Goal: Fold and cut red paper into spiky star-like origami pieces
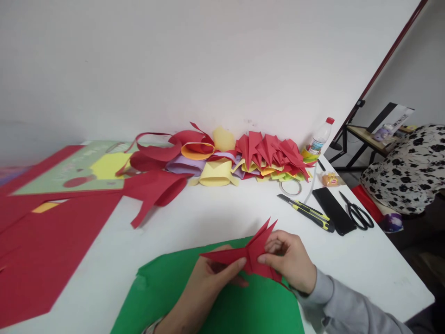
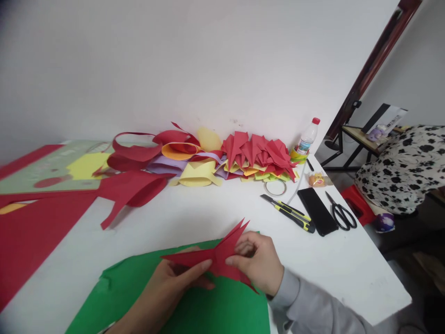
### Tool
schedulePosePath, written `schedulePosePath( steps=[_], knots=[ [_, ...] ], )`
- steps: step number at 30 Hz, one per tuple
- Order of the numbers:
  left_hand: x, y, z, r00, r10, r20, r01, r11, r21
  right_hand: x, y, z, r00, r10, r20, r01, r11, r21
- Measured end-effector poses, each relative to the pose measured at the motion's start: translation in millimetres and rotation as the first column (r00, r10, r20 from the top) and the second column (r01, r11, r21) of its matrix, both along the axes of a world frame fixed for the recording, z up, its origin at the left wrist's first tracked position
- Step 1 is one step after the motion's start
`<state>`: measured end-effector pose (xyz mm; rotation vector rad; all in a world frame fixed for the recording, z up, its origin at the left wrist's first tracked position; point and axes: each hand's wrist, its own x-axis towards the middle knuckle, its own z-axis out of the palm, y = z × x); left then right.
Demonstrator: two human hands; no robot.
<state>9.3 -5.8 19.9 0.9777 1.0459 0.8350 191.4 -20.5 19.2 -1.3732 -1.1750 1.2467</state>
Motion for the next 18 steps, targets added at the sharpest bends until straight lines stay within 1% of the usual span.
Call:
schedulePosePath(
  steps=[2,3,4,5,6,7,8,9,10,11,12,14,16,18],
  knots=[
    [-5.9,5.6,0.0,0.995,0.081,-0.066,-0.078,0.996,0.049,2.8,4.7,-4.6,0.999,0.005,-0.041,-0.009,0.996,-0.091],
    [-9.7,9.3,0.0,0.984,0.138,-0.114,-0.125,0.986,0.113,4.6,6.5,-6.5,0.999,0.015,-0.031,-0.018,0.992,-0.125],
    [-13.5,13.0,-0.3,0.961,0.221,-0.164,-0.183,0.959,0.215,6.4,7.8,-8.2,1.0,0.028,-0.005,-0.028,0.988,-0.152],
    [-16.9,16.2,-1.0,0.923,0.316,-0.222,-0.226,0.908,0.353,7.8,8.3,-9.7,0.999,0.044,0.032,-0.038,0.984,-0.172],
    [-19.3,18.5,-2.0,0.874,0.388,-0.292,-0.191,0.827,0.529,8.8,8.3,-10.9,0.995,0.064,0.079,-0.049,0.983,-0.179],
    [-20.4,19.4,-3.5,0.837,0.428,-0.34,-0.082,0.714,0.695,9.2,7.8,-11.7,0.987,0.085,0.134,-0.062,0.984,-0.168],
    [-20.1,19.0,-5.5,0.824,0.415,-0.386,0.077,0.593,0.801,9.1,7.0,-12.1,0.975,0.104,0.196,-0.078,0.987,-0.139],
    [-18.6,17.3,-8.0,0.821,0.365,-0.44,0.22,0.508,0.833,8.8,6.1,-12.1,0.959,0.119,0.258,-0.096,0.99,-0.1],
    [-16.0,14.9,-10.7,0.808,0.331,-0.488,0.321,0.447,0.835,8.3,5.3,-11.4,0.941,0.132,0.313,-0.119,0.991,-0.062],
    [-12.9,12.0,-13.7,0.789,0.303,-0.534,0.398,0.409,0.821,8.2,4.9,-10.2,0.923,0.144,0.357,-0.142,0.989,-0.03],
    [-9.8,9.3,-16.5,0.769,0.283,-0.573,0.447,0.402,0.799,8.6,5.0,-8.6,0.908,0.152,0.391,-0.164,0.987,-0.003],
    [-5.1,5.7,-21.5,0.74,0.259,-0.621,0.489,0.427,0.761,11.8,6.7,-4.8,0.889,0.177,0.423,-0.205,0.978,0.022],
    [-3.3,5.1,-24.9,0.734,0.228,-0.639,0.493,0.469,0.733,18.9,9.9,-1.7,0.887,0.185,0.422,-0.219,0.975,0.033],
    [-3.8,6.2,-27.0,0.731,0.216,-0.647,0.492,0.49,0.72,28.6,12.8,-0.4,0.913,0.16,0.377,-0.187,0.982,0.037]
  ],
)
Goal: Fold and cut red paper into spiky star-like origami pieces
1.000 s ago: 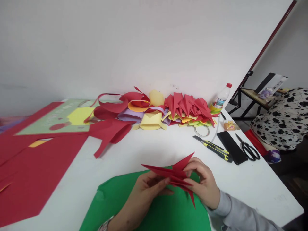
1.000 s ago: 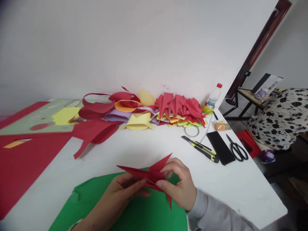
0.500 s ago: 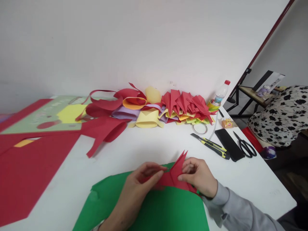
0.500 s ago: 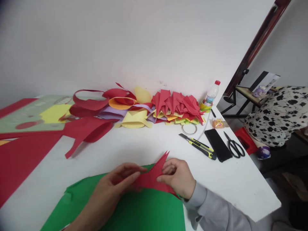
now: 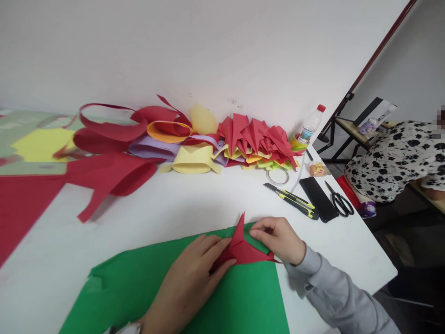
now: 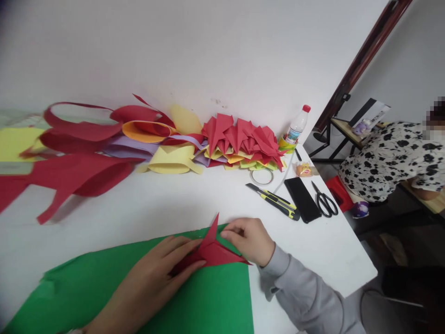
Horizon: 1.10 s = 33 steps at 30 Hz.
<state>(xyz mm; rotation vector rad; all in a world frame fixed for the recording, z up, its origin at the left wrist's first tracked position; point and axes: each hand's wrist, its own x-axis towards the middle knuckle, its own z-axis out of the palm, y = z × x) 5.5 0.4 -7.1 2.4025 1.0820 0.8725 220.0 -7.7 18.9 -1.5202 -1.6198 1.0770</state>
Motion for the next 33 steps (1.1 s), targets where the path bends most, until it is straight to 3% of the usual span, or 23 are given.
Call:
schedulePosePath(
  steps=[5,13,16,19,23,27,33],
  knots=[
    [-2.2,1.2,-4.8,1.0,0.012,-0.005,-0.012,0.999,0.031,20.8,-0.1,-1.7,0.985,0.016,-0.173,-0.042,0.988,-0.146],
    [-2.4,0.3,-6.9,1.0,0.009,0.012,-0.009,0.999,0.048,33.2,-2.4,11.4,0.985,0.086,-0.148,-0.114,0.974,-0.195],
    [-3.0,0.6,-5.8,1.0,0.007,0.025,-0.008,0.999,0.041,38.0,-3.8,20.8,0.959,0.246,-0.143,-0.273,0.936,-0.223],
    [-3.4,0.3,-6.6,0.999,0.008,0.034,-0.01,0.998,0.063,36.7,-7.2,25.9,0.923,0.38,0.067,-0.369,0.92,-0.135],
    [-2.8,-0.9,-8.3,0.999,0.02,0.027,-0.022,0.996,0.082,26.5,-11.1,21.9,0.863,0.303,0.404,-0.322,0.946,-0.02],
    [-1.2,-3.4,-7.4,0.999,0.015,0.042,-0.018,0.997,0.075,18.5,-12.0,15.1,0.851,0.248,0.463,-0.301,0.953,0.042],
    [0.8,-7.2,-4.7,0.993,-0.015,0.117,0.019,0.999,-0.03,14.7,-14.0,9.9,0.834,0.273,0.479,-0.406,0.892,0.198]
  ],
)
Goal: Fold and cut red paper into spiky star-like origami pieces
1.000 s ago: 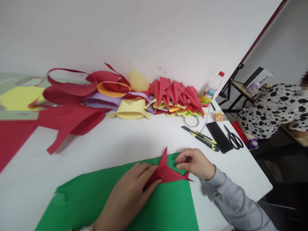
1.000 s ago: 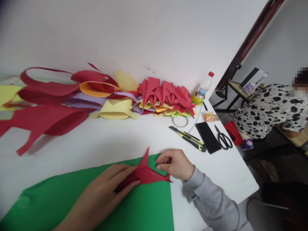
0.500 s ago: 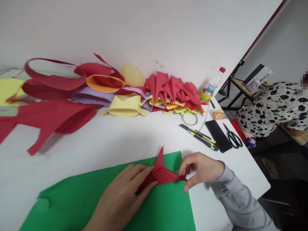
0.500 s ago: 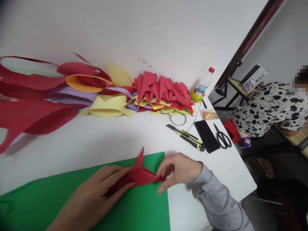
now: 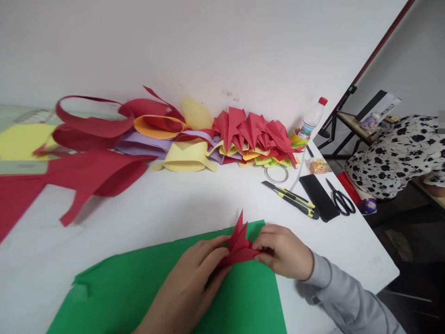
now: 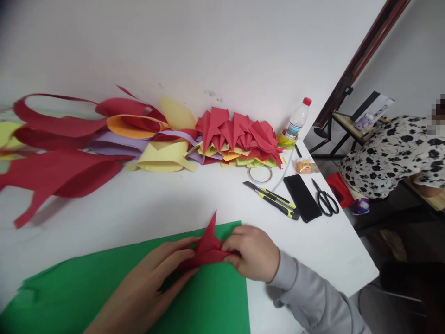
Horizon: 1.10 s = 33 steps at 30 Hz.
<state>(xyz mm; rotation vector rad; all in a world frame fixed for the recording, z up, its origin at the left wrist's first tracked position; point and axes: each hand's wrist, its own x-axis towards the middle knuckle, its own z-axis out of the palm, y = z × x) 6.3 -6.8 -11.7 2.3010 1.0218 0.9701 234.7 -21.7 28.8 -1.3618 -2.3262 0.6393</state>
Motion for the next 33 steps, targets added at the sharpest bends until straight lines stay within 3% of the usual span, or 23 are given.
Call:
schedulePosePath(
  steps=[2,4,8,11,13,18,22,24,26,27,28,30,31,32,33],
  knots=[
    [0.6,0.4,1.5,0.999,0.014,0.046,-0.01,0.996,-0.088,-1.3,-0.9,-1.8,0.998,0.011,-0.055,-0.008,0.999,0.039],
    [1.4,1.4,4.0,0.991,0.073,0.116,-0.039,0.963,-0.267,-2.7,-1.5,-2.9,0.992,0.02,-0.121,-0.008,0.995,0.096],
    [3.7,2.6,10.7,0.945,0.222,0.24,-0.023,0.778,-0.628,-5.4,-2.5,-0.5,0.979,0.035,-0.202,0.014,0.971,0.239],
    [4.3,1.8,13.4,0.919,0.247,0.308,0.054,0.693,-0.719,-7.0,-4.5,3.3,0.982,0.016,-0.188,0.05,0.939,0.342],
    [3.7,0.7,14.0,0.912,0.245,0.329,0.089,0.665,-0.742,-8.0,-6.0,5.0,0.985,0.003,-0.17,0.064,0.92,0.386],
    [2.8,-1.5,18.6,0.921,0.273,0.277,-0.006,0.722,-0.692,-11.8,-7.4,7.5,0.991,0.029,-0.133,0.039,0.877,0.478],
    [3.3,-2.3,23.8,0.884,0.286,0.37,0.06,0.716,-0.696,-15.2,-12.5,14.8,0.995,0.019,-0.098,0.04,0.824,0.566],
    [1.3,-3.1,23.2,0.867,0.308,0.391,0.025,0.758,-0.652,-17.1,-19.3,17.6,0.986,-0.045,-0.163,0.14,0.754,0.641],
    [-1.9,-4.3,20.3,0.851,0.336,0.404,-0.05,0.816,-0.575,-20.4,-27.1,16.3,0.923,-0.088,-0.374,0.338,0.649,0.682],
    [-3.5,-5.0,18.5,0.841,0.346,0.417,-0.078,0.839,-0.539,-23.1,-30.2,13.6,0.862,-0.06,-0.504,0.421,0.639,0.644],
    [-4.8,-5.7,16.6,0.828,0.352,0.437,-0.098,0.857,-0.506,-26.5,-32.1,9.7,0.784,-0.052,-0.619,0.472,0.697,0.54],
    [-5.9,-7.1,13.7,0.803,0.351,0.482,-0.117,0.885,-0.451,-34.9,-31.6,-0.4,0.613,-0.204,-0.764,0.481,0.863,0.156],
    [-5.6,-7.7,13.1,0.795,0.345,0.499,-0.12,0.896,-0.428,-39.3,-29.3,-5.6,0.56,-0.312,-0.768,0.386,0.918,-0.091],
    [-4.9,-8.3,13.0,0.794,0.334,0.508,-0.121,0.906,-0.406,-43.2,-26.3,-10.3,0.514,-0.382,-0.769,0.22,0.924,-0.312],
    [-3.9,-8.9,13.4,0.799,0.318,0.511,-0.117,0.915,-0.387,-46.1,-22.9,-14.2,0.462,-0.435,-0.773,0.069,0.887,-0.457]
  ],
)
